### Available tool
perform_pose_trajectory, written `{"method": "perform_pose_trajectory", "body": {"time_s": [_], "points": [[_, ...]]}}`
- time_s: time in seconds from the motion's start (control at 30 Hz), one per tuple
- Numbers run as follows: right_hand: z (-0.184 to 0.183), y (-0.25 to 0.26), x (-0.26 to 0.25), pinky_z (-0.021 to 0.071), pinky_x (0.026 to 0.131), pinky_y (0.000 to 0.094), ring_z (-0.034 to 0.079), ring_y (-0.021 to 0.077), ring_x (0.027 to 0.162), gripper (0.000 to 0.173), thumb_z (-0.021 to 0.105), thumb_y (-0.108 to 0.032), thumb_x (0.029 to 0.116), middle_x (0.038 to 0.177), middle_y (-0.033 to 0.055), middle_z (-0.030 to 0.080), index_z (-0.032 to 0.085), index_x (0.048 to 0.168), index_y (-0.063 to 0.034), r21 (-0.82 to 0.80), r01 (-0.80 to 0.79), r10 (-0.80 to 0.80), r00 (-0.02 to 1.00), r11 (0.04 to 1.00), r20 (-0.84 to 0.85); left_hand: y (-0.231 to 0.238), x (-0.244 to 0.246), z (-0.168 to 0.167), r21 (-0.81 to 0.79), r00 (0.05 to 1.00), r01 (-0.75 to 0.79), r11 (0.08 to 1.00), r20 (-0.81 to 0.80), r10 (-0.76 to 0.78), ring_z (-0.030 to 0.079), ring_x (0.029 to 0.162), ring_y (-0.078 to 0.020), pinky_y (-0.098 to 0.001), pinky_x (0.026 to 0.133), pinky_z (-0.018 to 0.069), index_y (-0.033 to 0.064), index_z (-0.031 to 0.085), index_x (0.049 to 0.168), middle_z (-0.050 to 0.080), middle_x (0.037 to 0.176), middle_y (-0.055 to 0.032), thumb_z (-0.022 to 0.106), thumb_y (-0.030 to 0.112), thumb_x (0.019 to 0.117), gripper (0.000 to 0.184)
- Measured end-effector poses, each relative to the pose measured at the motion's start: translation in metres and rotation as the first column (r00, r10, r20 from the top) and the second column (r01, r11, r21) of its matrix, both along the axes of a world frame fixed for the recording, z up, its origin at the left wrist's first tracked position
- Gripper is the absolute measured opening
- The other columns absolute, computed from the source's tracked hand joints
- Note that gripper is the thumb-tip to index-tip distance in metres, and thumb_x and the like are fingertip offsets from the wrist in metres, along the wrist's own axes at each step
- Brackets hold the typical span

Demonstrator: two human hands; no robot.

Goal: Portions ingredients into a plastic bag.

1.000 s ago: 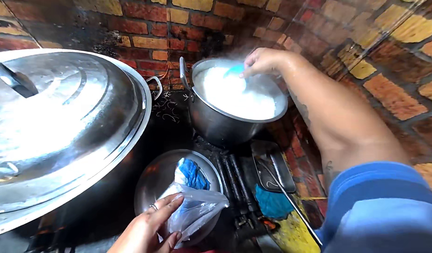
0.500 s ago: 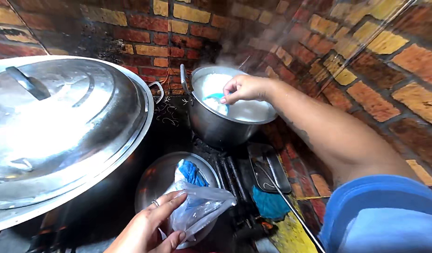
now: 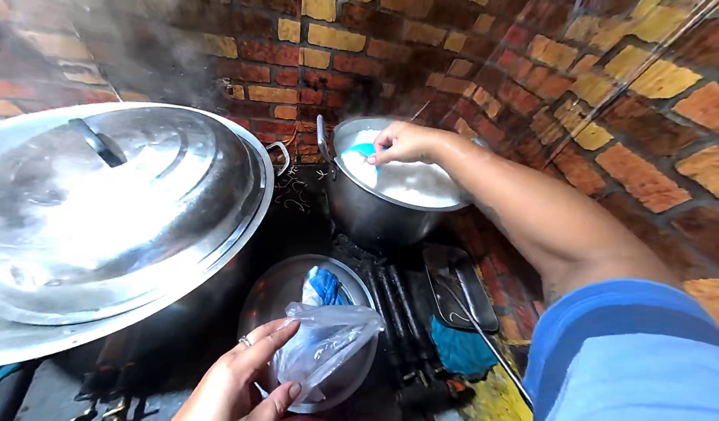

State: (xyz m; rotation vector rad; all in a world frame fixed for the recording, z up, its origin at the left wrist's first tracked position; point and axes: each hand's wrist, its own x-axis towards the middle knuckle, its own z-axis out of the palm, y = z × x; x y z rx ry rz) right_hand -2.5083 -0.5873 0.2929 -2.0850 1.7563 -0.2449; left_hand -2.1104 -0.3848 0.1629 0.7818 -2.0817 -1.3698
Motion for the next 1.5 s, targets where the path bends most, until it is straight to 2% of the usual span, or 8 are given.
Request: {"method": "perform_pose_trajectory", "body": {"time_s": [0.3, 0.53, 0.73, 0.97, 1.07, 1.23, 1.37, 1.5], "points": [[-0.002, 0.034, -0.022, 0.0523, 0.068, 0.0259, 0.059, 0.0067, 0.067, 0.029, 0.059, -0.007, 0.1013, 0.071, -0.0008, 0.059, 0.054, 0.073, -0.0063, 0.229, -0.051, -0.04, 0.925, 0.972, 0.379, -0.013, -0.001, 0.015, -0.023, 0.988, -0.089, 0.996, -0.129, 0.086, 0.07, 0.08, -0.0053, -0.0241, 0.065, 0.0633, 0.0053, 0.055, 0.145, 0.059, 0.141, -0.0074, 0.076, 0.013, 0.0901, 0.06], [-0.005, 0.057, -0.039, 0.0598, 0.082, 0.033, 0.067, 0.0136, 0.089, 0.023, 0.051, -0.02, 0.1073, 0.102, 0.0054, 0.064, 0.056, 0.122, -0.0029, 0.244, 0.315, -0.391, 0.592, 0.917, 0.705, -0.065, -0.038, 0.081, -0.146, 0.972, -0.235, 0.961, -0.062, 0.228, 0.07, 0.066, -0.007, -0.0251, 0.059, 0.0622, 0.0294, 0.058, 0.144, 0.076, 0.107, 0.0058, 0.079, 0.024, 0.0846, 0.063], [0.015, 0.084, -0.049, 0.0586, 0.087, 0.0485, 0.064, 0.0244, 0.094, 0.018, 0.053, -0.019, 0.1042, 0.102, 0.0084, 0.058, 0.055, 0.117, -0.0064, 0.164, 0.558, -0.265, 0.104, 0.814, 0.959, -0.112, -0.092, 0.149, -0.216, 0.965, -0.251, 0.944, 0.023, 0.262, 0.071, 0.067, -0.0147, -0.0333, 0.062, 0.0627, 0.0132, 0.054, 0.148, 0.073, 0.114, -0.0098, 0.081, 0.003, 0.0827, 0.071], [0.067, 0.126, -0.009, 0.0597, 0.085, 0.0476, 0.065, 0.0252, 0.096, 0.008, 0.052, -0.012, 0.1008, 0.104, 0.0091, 0.057, 0.05, 0.108, -0.01, 0.049, 0.666, -0.067, 0.002, 0.745, 0.998, -0.157, -0.167, 0.182, -0.065, 0.967, -0.209, 0.976, 0.134, 0.216, 0.071, 0.071, -0.0181, -0.0335, 0.069, 0.0616, 0.0019, 0.063, 0.129, 0.072, 0.095, -0.0151, 0.074, -0.005, 0.0804, 0.05], [0.067, 0.135, 0.014, 0.0594, 0.087, 0.0431, 0.064, 0.0227, 0.098, 0.016, 0.053, -0.012, 0.1032, 0.107, 0.0094, 0.058, 0.056, 0.117, -0.0046, -0.051, 0.635, -0.08, 0.176, 0.771, 0.981, -0.153, -0.187, 0.196, -0.029, 0.979, -0.182, 0.983, 0.086, 0.184, 0.071, 0.074, -0.0144, -0.0289, 0.072, 0.0614, 0.0002, 0.062, 0.125, 0.072, 0.096, -0.0122, 0.074, -0.006, 0.0806, 0.046], [0.04, 0.133, 0.037, 0.0539, 0.073, 0.0336, 0.065, 0.0131, 0.079, 0.019, 0.066, -0.018, 0.0956, 0.087, 0.0081, 0.069, 0.069, 0.086, -0.0023, -0.721, 0.277, -0.094, 0.954, 0.635, 0.284, -0.137, -0.192, 0.211, -0.059, 0.99, -0.133, 0.989, -0.056, 0.129, 0.071, 0.083, -0.0183, -0.0316, 0.073, 0.0631, 0.0024, 0.048, 0.143, 0.063, 0.119, -0.0169, 0.073, -0.013, 0.0778, 0.072], [0.039, 0.148, 0.066, 0.0502, 0.1, 0.0545, 0.052, 0.0434, 0.133, 0.027, 0.066, -0.021, 0.0941, 0.146, 0.0285, 0.051, 0.074, 0.111, -0.0023, -0.683, 0.008, -0.267, 0.923, 0.731, -0.276, -0.13, -0.184, 0.216, -0.175, 0.991, -0.131, 0.976, 0.001, 0.133, 0.072, 0.093, -0.0204, -0.0328, 0.077, 0.0633, 0.0071, 0.038, 0.156, 0.056, 0.138, -0.019, 0.074, -0.013, 0.0781, 0.088], [0.059, 0.158, 0.073, 0.0521, 0.098, 0.0533, 0.057, 0.0417, 0.126, 0.019, 0.07, -0.016, 0.0891, 0.137, 0.0278, 0.057, 0.073, 0.098, 0.0004, -0.64, -0.065, -0.16, 0.944, 0.765, -0.287, -0.13, -0.163, 0.218, -0.118, 0.994, -0.108, 0.987, -0.029, 0.105, 0.071, 0.081, -0.013, -0.0251, 0.07, 0.0615, 0.0091, 0.053, 0.143, 0.067, 0.115, -0.0114, 0.071, -0.012, 0.0828, 0.066]]}}
